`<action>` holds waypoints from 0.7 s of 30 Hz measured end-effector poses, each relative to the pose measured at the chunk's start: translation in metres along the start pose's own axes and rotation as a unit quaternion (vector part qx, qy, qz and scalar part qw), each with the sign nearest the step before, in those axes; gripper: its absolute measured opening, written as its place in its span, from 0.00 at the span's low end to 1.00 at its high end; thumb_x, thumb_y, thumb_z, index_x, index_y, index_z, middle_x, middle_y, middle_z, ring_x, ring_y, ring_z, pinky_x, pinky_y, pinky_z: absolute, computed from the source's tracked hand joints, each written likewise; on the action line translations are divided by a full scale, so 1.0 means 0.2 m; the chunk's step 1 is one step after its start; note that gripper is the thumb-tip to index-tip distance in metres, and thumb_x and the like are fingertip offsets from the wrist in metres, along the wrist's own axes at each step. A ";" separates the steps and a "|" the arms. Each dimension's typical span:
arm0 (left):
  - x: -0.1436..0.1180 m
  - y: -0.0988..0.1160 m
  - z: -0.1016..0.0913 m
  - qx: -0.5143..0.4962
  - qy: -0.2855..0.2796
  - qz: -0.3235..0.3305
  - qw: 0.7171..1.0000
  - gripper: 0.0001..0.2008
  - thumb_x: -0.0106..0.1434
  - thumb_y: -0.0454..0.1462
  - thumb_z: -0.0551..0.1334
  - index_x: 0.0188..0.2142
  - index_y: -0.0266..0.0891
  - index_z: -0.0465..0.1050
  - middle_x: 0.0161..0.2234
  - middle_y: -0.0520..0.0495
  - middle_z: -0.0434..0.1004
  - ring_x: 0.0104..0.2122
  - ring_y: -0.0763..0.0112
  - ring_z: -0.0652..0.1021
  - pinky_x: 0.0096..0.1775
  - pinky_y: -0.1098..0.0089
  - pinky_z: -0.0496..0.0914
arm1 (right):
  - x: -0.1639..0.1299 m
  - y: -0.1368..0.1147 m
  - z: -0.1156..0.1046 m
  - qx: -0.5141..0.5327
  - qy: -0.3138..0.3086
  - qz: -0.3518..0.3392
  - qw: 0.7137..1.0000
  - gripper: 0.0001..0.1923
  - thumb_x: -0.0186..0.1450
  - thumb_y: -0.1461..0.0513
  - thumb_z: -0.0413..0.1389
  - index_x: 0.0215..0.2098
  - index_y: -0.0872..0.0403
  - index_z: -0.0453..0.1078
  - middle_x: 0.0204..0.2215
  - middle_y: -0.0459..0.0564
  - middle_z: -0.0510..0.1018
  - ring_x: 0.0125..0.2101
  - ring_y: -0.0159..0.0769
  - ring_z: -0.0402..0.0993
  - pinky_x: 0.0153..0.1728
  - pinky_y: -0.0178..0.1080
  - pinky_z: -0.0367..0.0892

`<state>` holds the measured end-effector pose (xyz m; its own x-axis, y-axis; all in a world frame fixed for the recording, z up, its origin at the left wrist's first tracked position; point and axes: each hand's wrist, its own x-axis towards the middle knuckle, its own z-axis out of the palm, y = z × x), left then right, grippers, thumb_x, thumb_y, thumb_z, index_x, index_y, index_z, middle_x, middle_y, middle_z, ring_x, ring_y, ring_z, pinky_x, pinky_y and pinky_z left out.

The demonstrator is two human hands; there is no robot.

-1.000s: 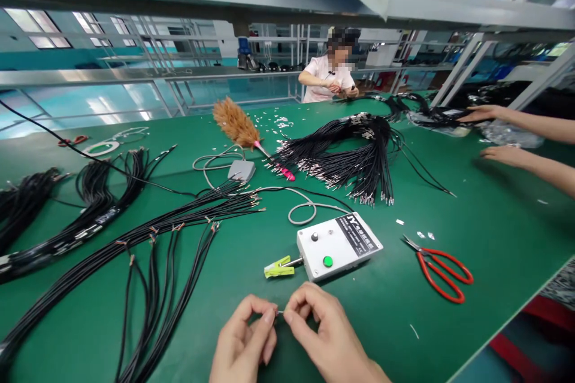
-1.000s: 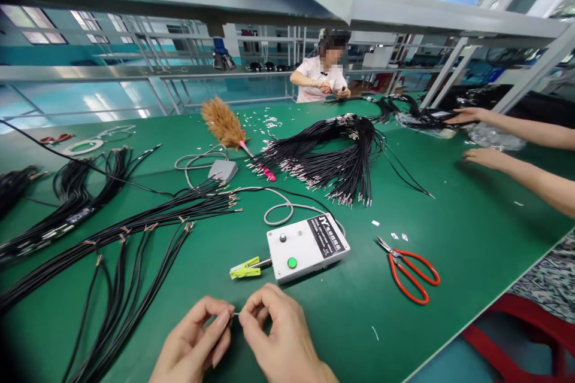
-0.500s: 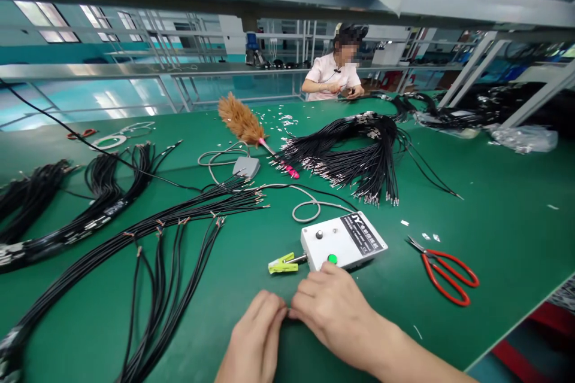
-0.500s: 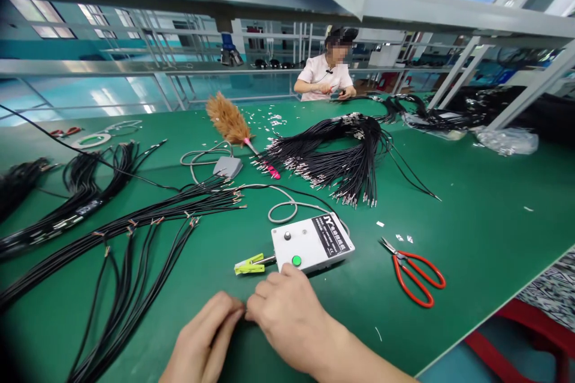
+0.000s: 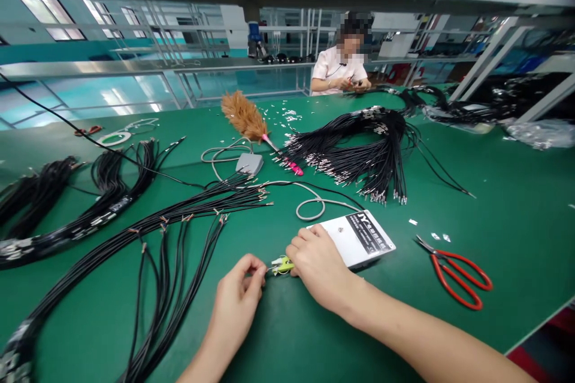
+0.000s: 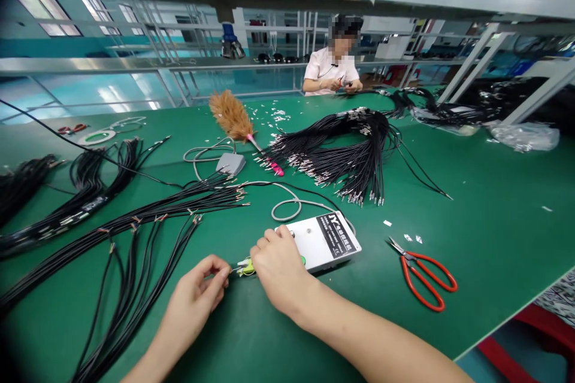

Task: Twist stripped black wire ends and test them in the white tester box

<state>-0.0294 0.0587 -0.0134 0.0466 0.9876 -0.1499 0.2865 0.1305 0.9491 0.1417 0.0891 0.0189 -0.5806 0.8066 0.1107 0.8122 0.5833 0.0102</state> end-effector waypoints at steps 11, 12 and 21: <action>0.03 -0.01 0.03 0.037 0.004 0.013 0.999 0.11 0.59 0.45 0.56 0.26 0.42 0.63 0.21 0.57 0.62 0.18 0.74 0.62 0.20 0.75 0.55 | -0.01 0.00 0.00 0.014 0.020 -0.001 1.000 0.06 0.62 0.65 0.63 0.29 0.56 0.71 0.28 0.49 0.78 0.35 0.41 0.70 0.37 0.44 0.54; 0.03 -0.02 0.03 0.037 0.003 0.013 0.999 0.11 0.59 0.45 0.56 0.26 0.42 0.63 0.21 0.57 0.62 0.18 0.74 0.63 0.20 0.75 0.55 | -0.01 0.00 -0.01 0.016 0.021 -0.002 1.000 0.06 0.62 0.63 0.64 0.30 0.55 0.72 0.29 0.49 0.79 0.36 0.42 0.70 0.37 0.45 0.55; 0.03 -0.01 0.02 0.028 -0.003 0.014 0.999 0.12 0.60 0.46 0.57 0.27 0.42 0.64 0.22 0.56 0.63 0.19 0.73 0.64 0.21 0.76 0.56 | -0.48 0.15 -0.08 0.147 0.263 0.091 0.949 0.09 0.68 0.68 0.54 0.46 0.51 0.69 0.46 0.48 0.80 0.48 0.41 0.70 0.47 0.44 0.58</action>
<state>-0.0256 0.0633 -0.0178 0.0601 0.9903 -0.1252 0.3390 0.0977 0.9357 0.2218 0.0274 0.0235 -0.2604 0.7823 0.5659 0.8006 0.5026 -0.3264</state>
